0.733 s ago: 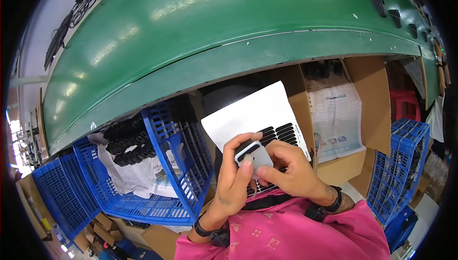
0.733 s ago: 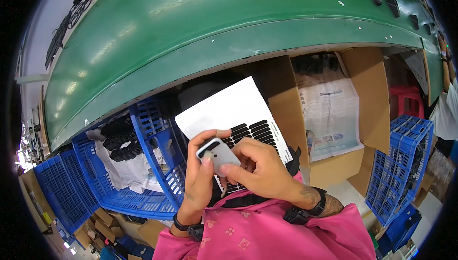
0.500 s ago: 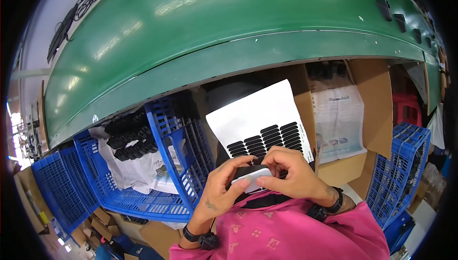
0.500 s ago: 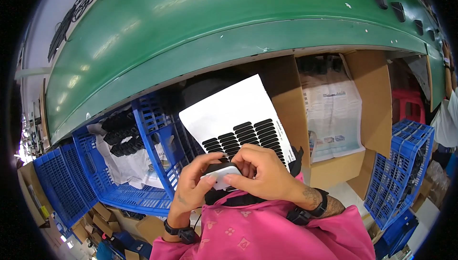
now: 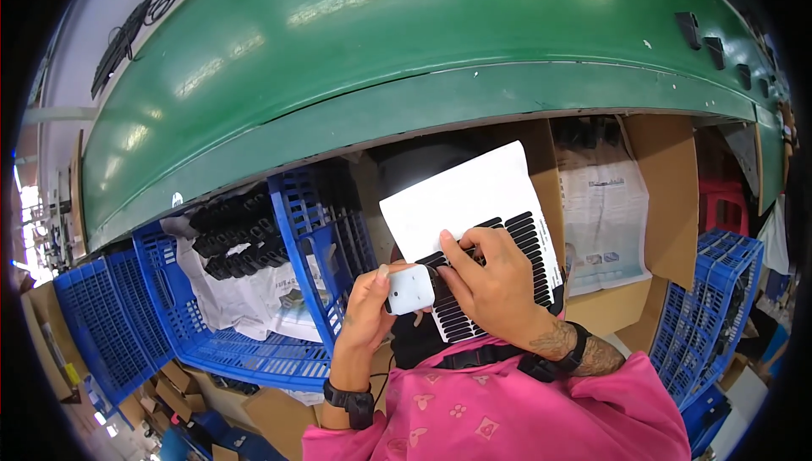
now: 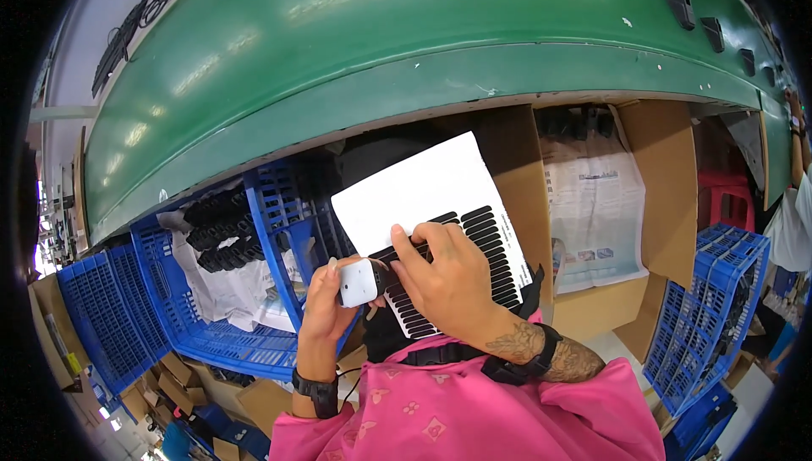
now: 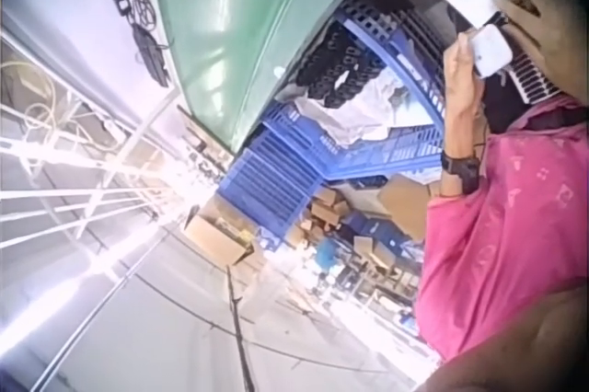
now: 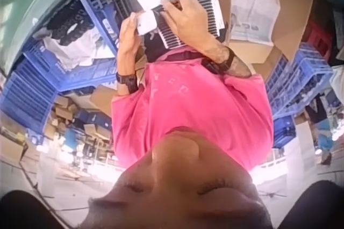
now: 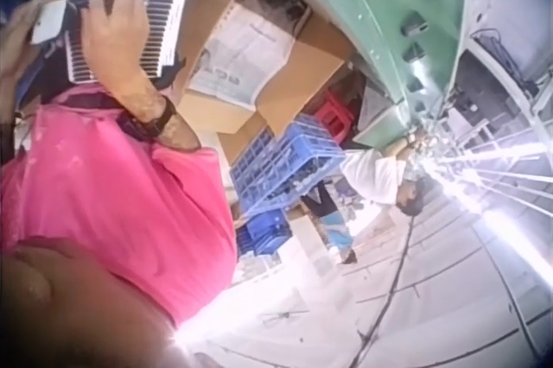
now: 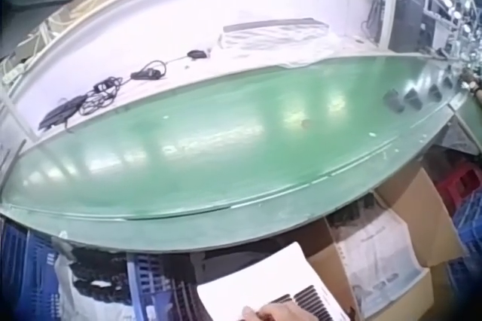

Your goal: Applying small black labels to grey electronic components at an assembly line station.

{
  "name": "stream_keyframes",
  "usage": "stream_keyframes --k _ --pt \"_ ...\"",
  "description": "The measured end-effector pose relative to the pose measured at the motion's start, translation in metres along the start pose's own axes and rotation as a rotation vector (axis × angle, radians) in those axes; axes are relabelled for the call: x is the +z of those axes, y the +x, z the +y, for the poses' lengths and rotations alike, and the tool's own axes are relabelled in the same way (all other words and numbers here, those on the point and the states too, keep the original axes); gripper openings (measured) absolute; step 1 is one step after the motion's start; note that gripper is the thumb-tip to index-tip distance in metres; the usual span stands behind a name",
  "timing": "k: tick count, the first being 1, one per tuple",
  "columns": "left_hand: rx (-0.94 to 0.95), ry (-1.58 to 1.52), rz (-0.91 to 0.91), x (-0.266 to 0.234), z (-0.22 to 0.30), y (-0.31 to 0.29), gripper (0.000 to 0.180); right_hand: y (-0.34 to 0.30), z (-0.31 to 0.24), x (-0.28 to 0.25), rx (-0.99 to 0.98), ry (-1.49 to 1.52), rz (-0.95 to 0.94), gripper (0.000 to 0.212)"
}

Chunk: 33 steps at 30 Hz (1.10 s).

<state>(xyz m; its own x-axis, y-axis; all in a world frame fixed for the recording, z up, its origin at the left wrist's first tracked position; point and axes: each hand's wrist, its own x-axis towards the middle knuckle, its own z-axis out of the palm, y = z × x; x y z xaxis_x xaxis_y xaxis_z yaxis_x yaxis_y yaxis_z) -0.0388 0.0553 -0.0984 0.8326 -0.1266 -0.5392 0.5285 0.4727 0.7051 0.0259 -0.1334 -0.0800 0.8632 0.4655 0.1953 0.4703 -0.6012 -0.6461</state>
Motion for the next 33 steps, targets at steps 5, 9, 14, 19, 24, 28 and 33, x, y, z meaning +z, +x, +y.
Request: stream_keyframes --k 5,9,14,19,24,28,33 --pt "0.042 0.061 -0.025 -0.006 -0.007 0.001 0.073 -0.004 0.001 0.006 -0.072 0.052 0.064 0.04" --pt "0.098 0.039 -0.037 -0.003 -0.011 0.004 0.076 -0.008 0.001 0.013 -0.102 0.042 0.111 0.03" --pt "0.136 -0.083 -0.065 -0.001 -0.015 -0.001 0.07 -0.005 -0.003 0.013 0.037 0.219 0.116 0.018" --pt "0.29 -0.149 0.141 0.005 0.007 -0.013 0.071 -0.001 -0.01 0.0 0.15 0.362 -0.004 0.014" --pt "0.254 -0.274 -0.054 0.009 0.023 -0.018 0.069 -0.001 -0.004 -0.014 0.218 0.581 -0.065 0.013" --pt "0.272 -0.344 -0.014 0.035 0.033 -0.019 0.076 0.001 0.001 -0.023 0.313 0.837 -0.082 0.011" --pt "0.234 -0.235 -0.082 0.046 0.031 -0.017 0.061 0.011 0.001 -0.043 0.534 1.237 -0.118 0.01"
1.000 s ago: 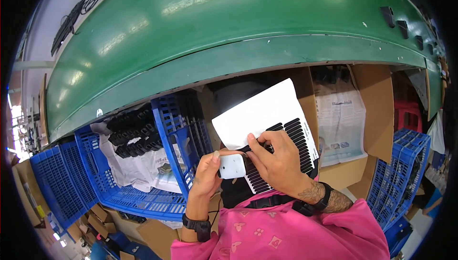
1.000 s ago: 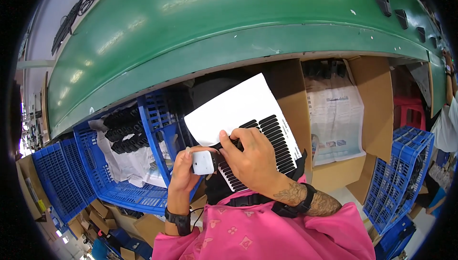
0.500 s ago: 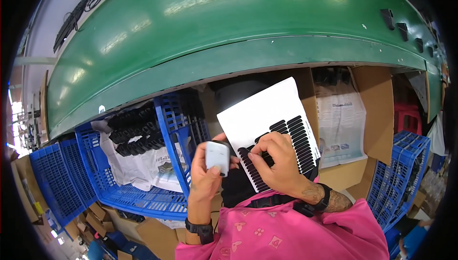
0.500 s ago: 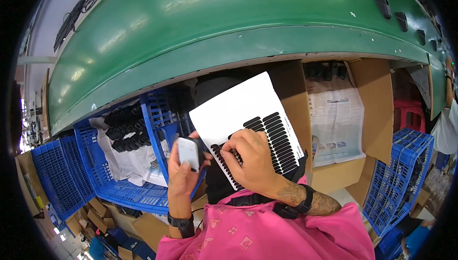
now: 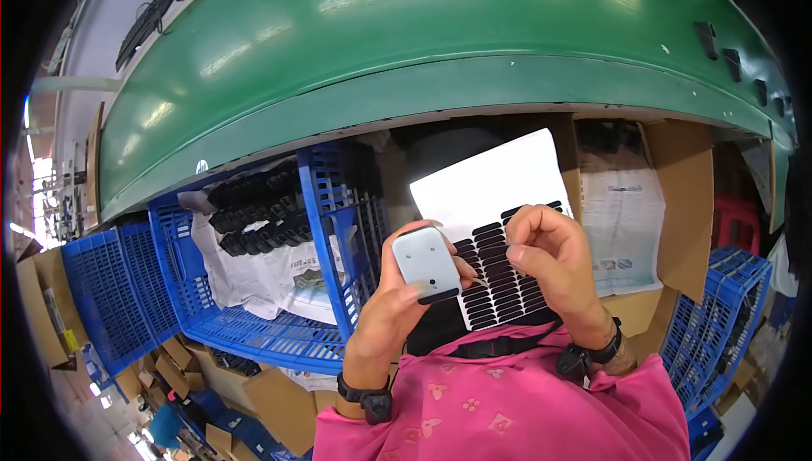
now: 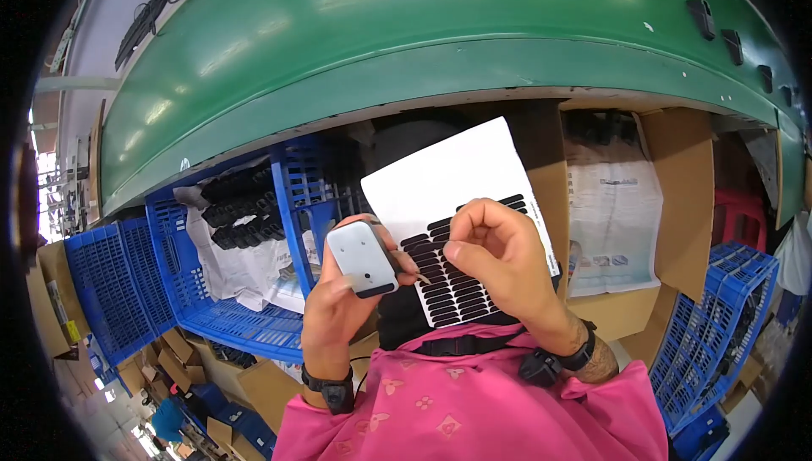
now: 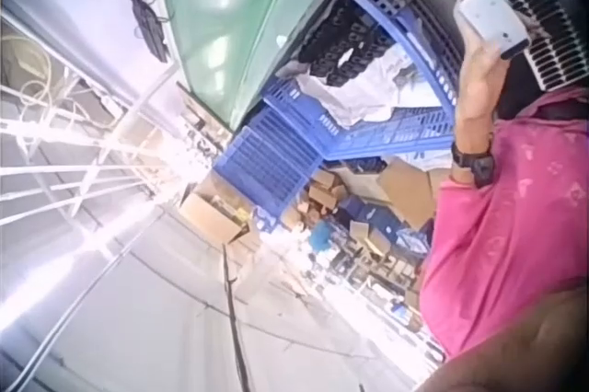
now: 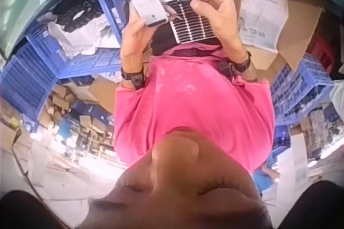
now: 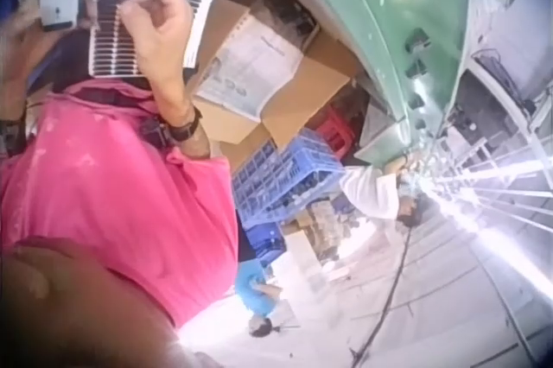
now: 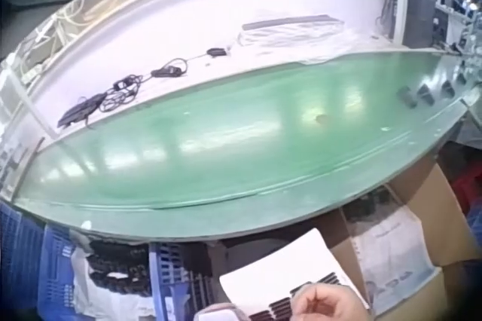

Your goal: Applying small black labels to grey electronic components at an assembly line station.

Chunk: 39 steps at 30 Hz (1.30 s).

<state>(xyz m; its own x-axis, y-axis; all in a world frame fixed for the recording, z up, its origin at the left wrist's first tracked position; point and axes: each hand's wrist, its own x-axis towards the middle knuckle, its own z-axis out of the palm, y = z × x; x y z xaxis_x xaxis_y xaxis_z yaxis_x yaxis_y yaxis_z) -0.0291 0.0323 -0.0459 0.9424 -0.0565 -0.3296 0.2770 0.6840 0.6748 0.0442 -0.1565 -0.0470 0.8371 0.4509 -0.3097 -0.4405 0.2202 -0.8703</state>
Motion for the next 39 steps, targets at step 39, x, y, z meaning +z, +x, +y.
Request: stream_keyframes --k 39 --pt "0.036 0.773 -0.077 0.05 0.002 0.005 0.045 -0.01 -0.042 0.009 0.115 0.135 -0.062 0.009"
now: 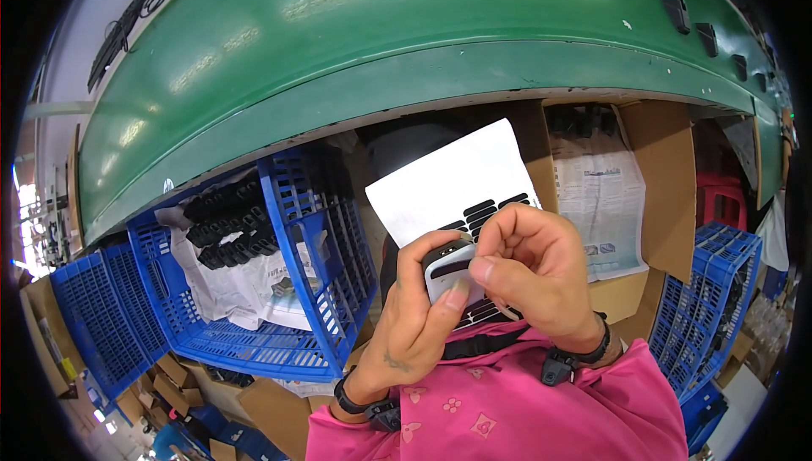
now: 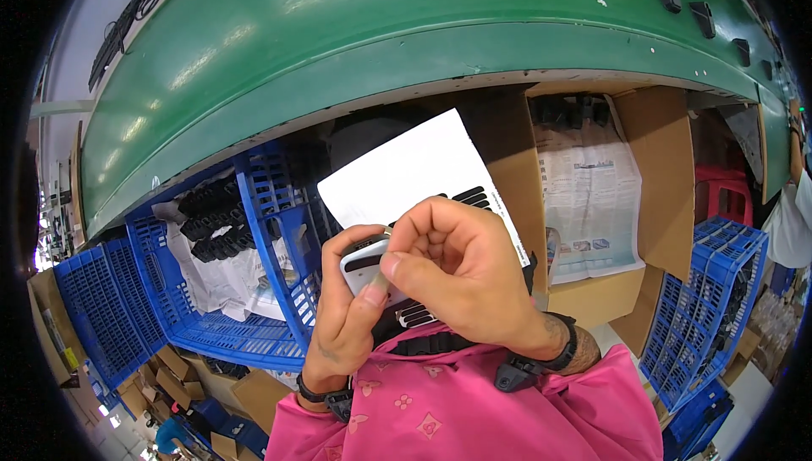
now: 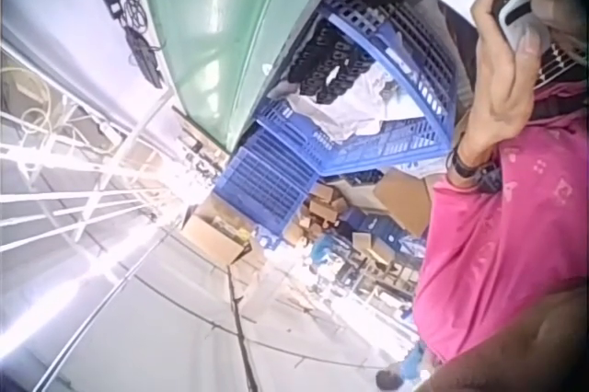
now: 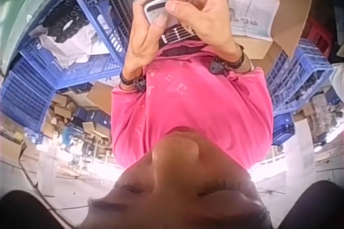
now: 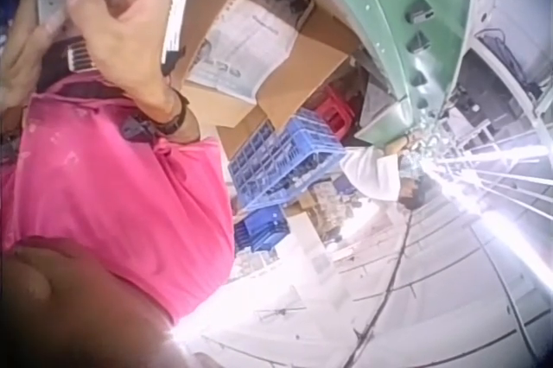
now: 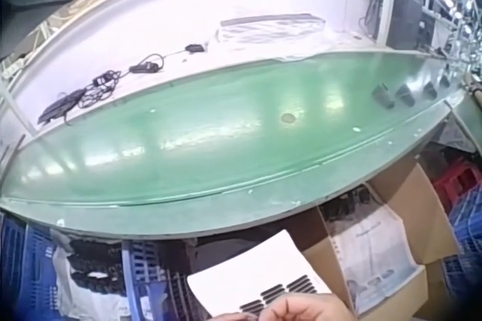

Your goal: Applying small black labels to grey electronic components at an assembly line station.

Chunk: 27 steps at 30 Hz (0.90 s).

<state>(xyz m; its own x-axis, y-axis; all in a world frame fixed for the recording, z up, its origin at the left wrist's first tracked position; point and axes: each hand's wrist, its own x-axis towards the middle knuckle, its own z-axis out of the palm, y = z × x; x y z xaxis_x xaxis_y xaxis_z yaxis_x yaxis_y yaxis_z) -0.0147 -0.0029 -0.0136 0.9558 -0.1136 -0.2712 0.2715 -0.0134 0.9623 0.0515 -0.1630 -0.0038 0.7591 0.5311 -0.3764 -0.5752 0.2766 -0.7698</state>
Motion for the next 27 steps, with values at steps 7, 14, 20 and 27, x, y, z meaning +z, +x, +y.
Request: stream_keyframes --k 7,14,20,27 --pt "-0.019 0.008 0.011 0.001 0.0 0.0 0.045 0.001 0.004 0.002 -0.018 0.002 0.012 0.008" --pt "-0.009 0.006 0.042 0.002 -0.001 -0.001 0.043 0.0 0.006 0.005 -0.047 -0.043 0.067 0.007" --pt "0.01 0.042 0.06 0.003 -0.005 -0.002 0.044 0.0 0.01 0.008 -0.071 -0.072 0.107 0.008" --pt "-0.026 0.053 0.078 0.004 -0.004 -0.002 0.044 0.003 0.013 0.01 -0.082 -0.069 0.142 0.01"
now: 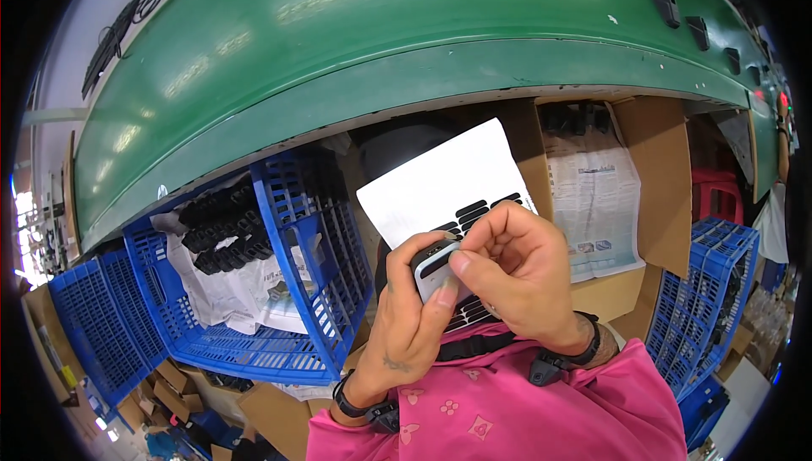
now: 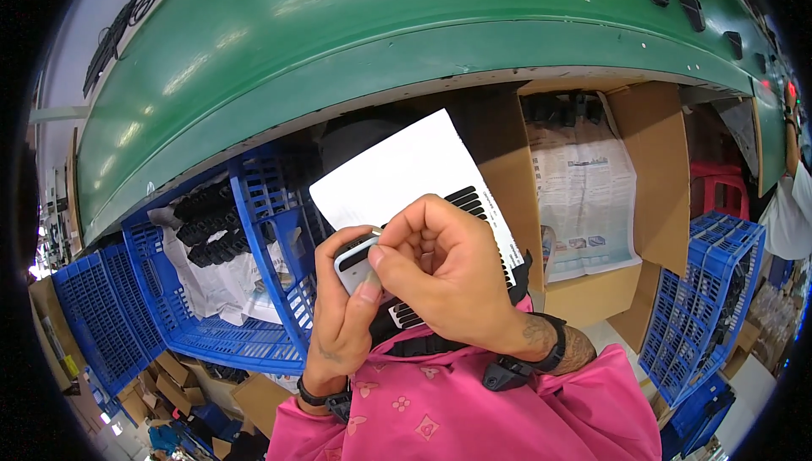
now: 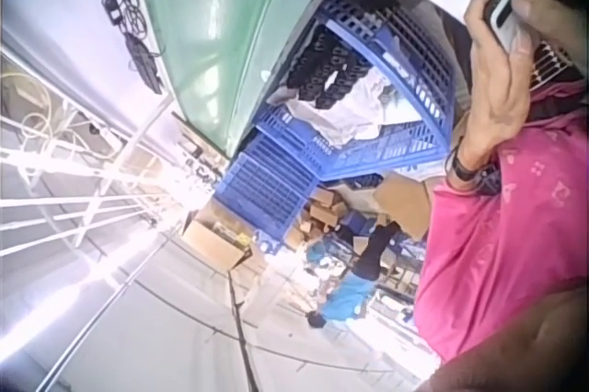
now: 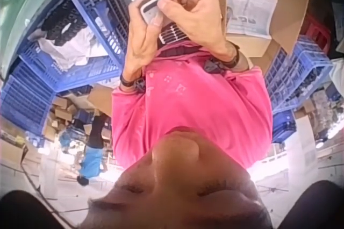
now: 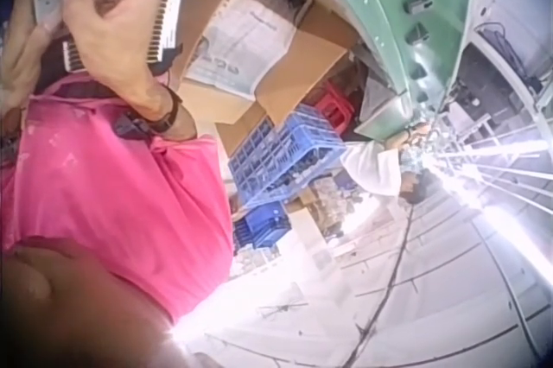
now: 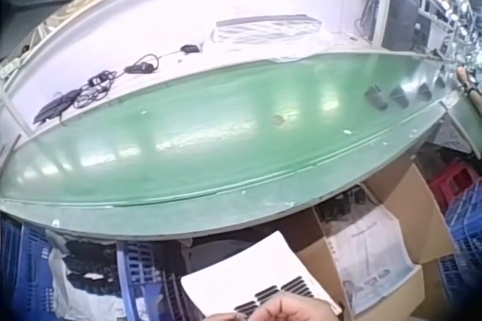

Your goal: Applying small black labels to grey electronic components at an assembly line station.

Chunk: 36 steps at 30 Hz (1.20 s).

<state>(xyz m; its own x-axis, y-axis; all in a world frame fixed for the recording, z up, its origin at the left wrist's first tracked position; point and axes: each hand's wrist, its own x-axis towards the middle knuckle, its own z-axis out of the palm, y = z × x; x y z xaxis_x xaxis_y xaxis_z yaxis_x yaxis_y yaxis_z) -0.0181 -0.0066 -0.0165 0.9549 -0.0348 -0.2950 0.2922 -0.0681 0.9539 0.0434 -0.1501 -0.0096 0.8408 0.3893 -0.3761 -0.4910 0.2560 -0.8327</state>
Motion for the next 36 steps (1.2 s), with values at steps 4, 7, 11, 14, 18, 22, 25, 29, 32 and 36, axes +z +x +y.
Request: stream_keyframes --k 4,7,11,14,18,22,25,29,32,36 --pt "0.067 0.053 0.019 -0.001 -0.008 0.002 0.043 0.0 0.007 -0.001 -0.02 -0.061 0.011 0.012" --pt "0.019 -0.124 0.022 0.001 -0.015 0.004 0.042 0.001 0.011 -0.002 -0.026 0.004 0.123 0.01" --pt "-0.069 -0.477 0.014 0.003 -0.015 0.005 0.041 -0.002 0.02 -0.019 -0.031 -0.057 0.143 0.015" --pt "0.09 -0.326 0.112 0.003 -0.02 0.007 0.042 -0.008 0.025 -0.024 0.033 -0.241 -0.038 0.016" --pt "0.094 -0.376 0.147 0.01 -0.014 0.009 0.045 -0.006 0.028 -0.02 0.15 -0.271 -0.294 0.046" --pt "0.128 -0.387 0.168 0.015 -0.011 0.007 0.05 -0.01 0.04 -0.02 0.137 0.014 -0.301 0.059" --pt "0.086 -0.455 0.148 0.004 -0.013 0.009 0.057 -0.008 0.035 -0.018 0.12 0.02 -0.319 0.063" --pt "0.028 -0.31 0.194 -0.002 -0.009 0.015 0.05 -0.008 0.034 -0.022 0.179 -0.028 -0.36 0.067" --pt "-0.033 -0.357 0.255 -0.001 -0.004 0.015 0.036 -0.012 0.037 -0.025 0.183 -0.085 -0.329 0.067" --pt "-0.014 -0.386 0.331 0.004 -0.003 0.019 0.031 -0.014 0.036 -0.021 0.096 0.023 -0.378 0.062"
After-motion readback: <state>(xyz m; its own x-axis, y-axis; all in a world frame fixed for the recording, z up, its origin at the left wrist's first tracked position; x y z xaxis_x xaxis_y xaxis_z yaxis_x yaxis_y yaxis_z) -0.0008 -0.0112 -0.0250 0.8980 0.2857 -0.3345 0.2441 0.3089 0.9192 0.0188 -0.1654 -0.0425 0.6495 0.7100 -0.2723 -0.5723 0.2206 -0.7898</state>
